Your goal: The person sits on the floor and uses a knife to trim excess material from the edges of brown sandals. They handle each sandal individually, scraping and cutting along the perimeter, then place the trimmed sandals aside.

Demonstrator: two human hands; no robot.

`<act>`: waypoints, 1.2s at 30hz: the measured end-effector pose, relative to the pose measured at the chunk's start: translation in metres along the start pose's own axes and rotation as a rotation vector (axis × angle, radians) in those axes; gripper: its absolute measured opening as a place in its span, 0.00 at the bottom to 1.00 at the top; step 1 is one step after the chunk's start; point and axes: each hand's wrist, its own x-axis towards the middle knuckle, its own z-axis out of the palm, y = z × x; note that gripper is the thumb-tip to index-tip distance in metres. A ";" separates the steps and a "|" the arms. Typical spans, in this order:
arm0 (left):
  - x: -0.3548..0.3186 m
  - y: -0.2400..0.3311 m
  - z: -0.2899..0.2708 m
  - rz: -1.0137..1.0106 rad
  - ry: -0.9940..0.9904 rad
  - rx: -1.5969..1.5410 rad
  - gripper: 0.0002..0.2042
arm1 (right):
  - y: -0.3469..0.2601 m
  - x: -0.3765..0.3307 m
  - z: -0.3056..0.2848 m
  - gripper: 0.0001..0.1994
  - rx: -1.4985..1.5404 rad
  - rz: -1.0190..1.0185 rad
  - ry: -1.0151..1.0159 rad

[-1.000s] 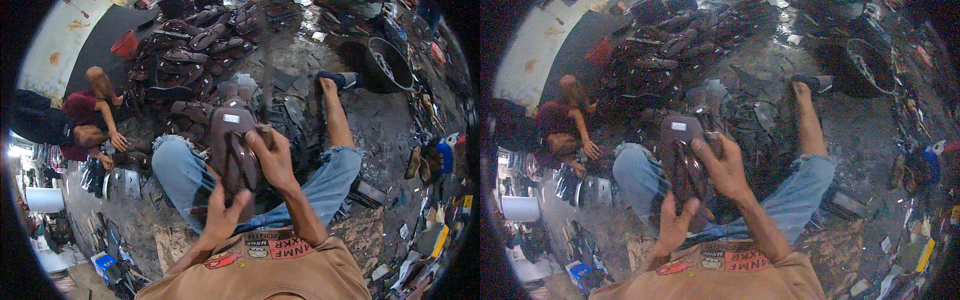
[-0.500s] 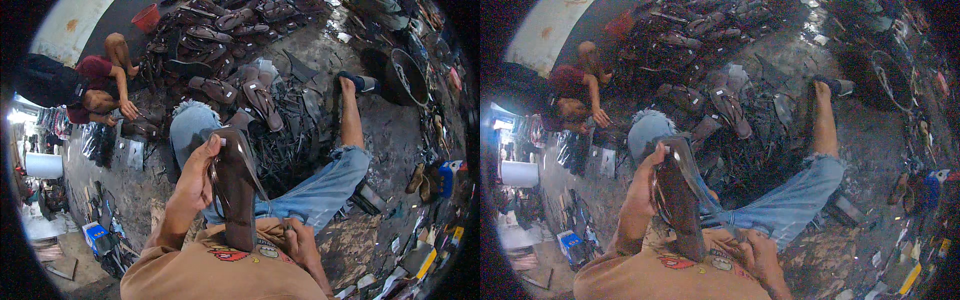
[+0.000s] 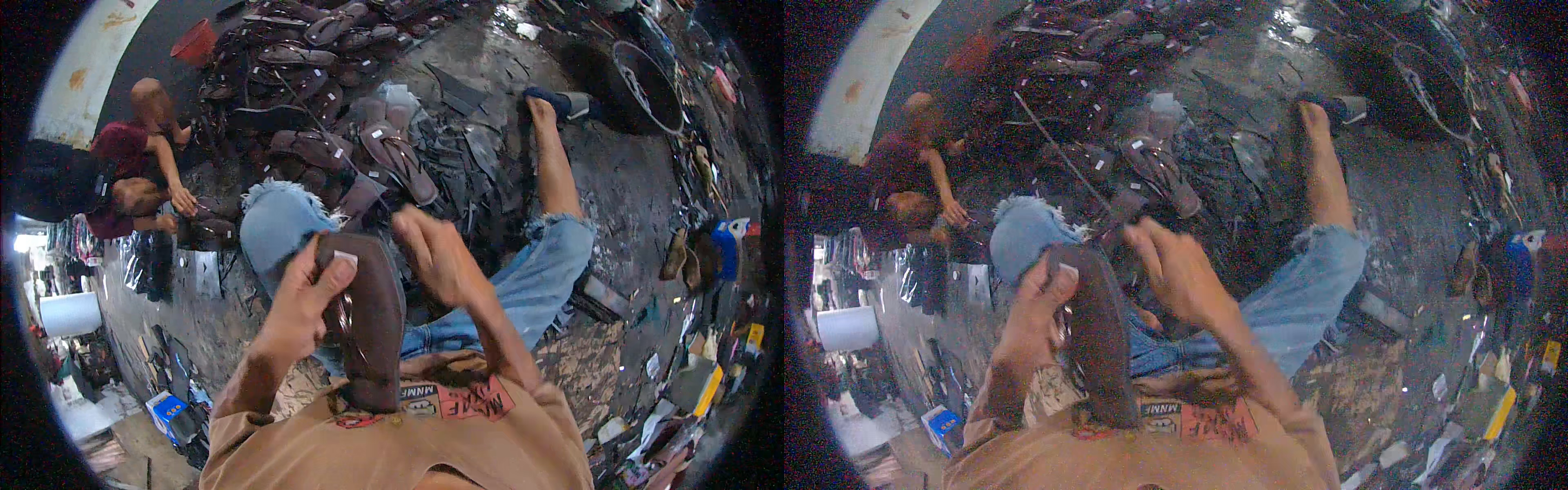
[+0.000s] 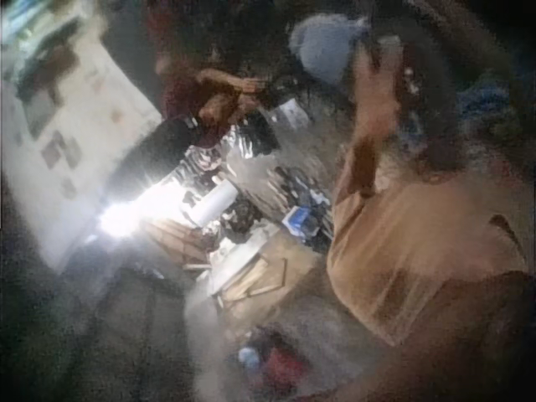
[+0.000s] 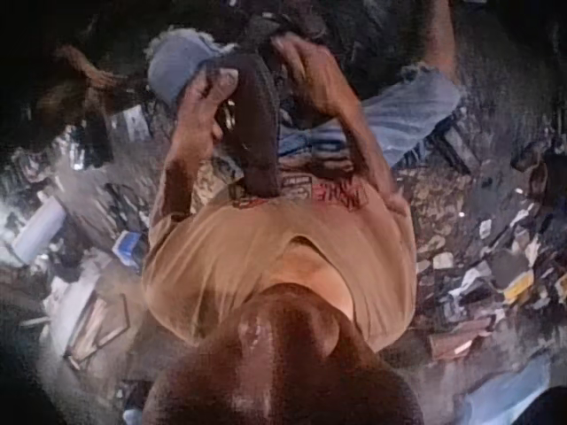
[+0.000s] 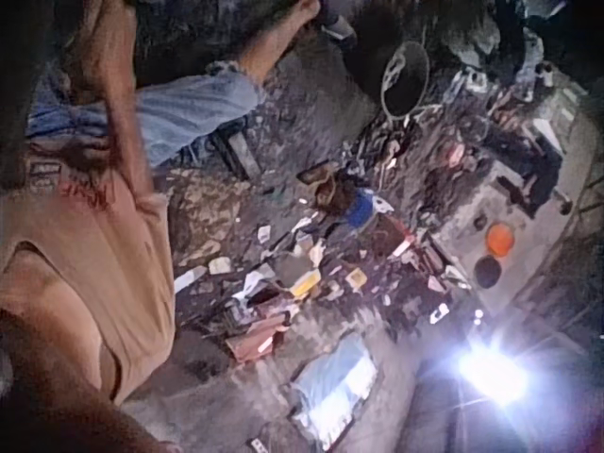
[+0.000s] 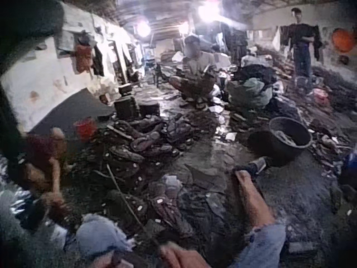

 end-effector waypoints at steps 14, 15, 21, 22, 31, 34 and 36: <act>-0.041 0.004 -0.015 -0.087 -0.123 0.392 0.21 | -0.048 -0.205 -0.042 0.17 0.082 0.365 -0.239; -0.044 0.003 -0.013 -0.116 -0.151 0.364 0.21 | -0.045 -0.212 -0.042 0.17 0.073 0.342 -0.239; -0.048 0.011 0.003 -0.107 -0.426 0.603 0.19 | -0.037 -0.189 -0.046 0.15 -0.004 0.536 -0.377; -0.047 0.007 0.004 -0.006 -0.534 0.760 0.19 | -0.036 -0.178 -0.043 0.14 -0.012 0.484 -0.393; -0.016 0.015 0.004 0.140 -0.312 0.420 0.15 | 0.024 -0.089 -0.022 0.13 0.311 0.325 0.180; 0.018 -0.006 -0.014 0.401 0.229 -0.187 0.14 | 0.038 -0.110 -0.058 0.19 0.375 0.558 0.516; 0.013 -0.009 0.028 0.335 0.191 -0.300 0.13 | 0.039 -0.118 -0.071 0.20 0.289 0.450 0.529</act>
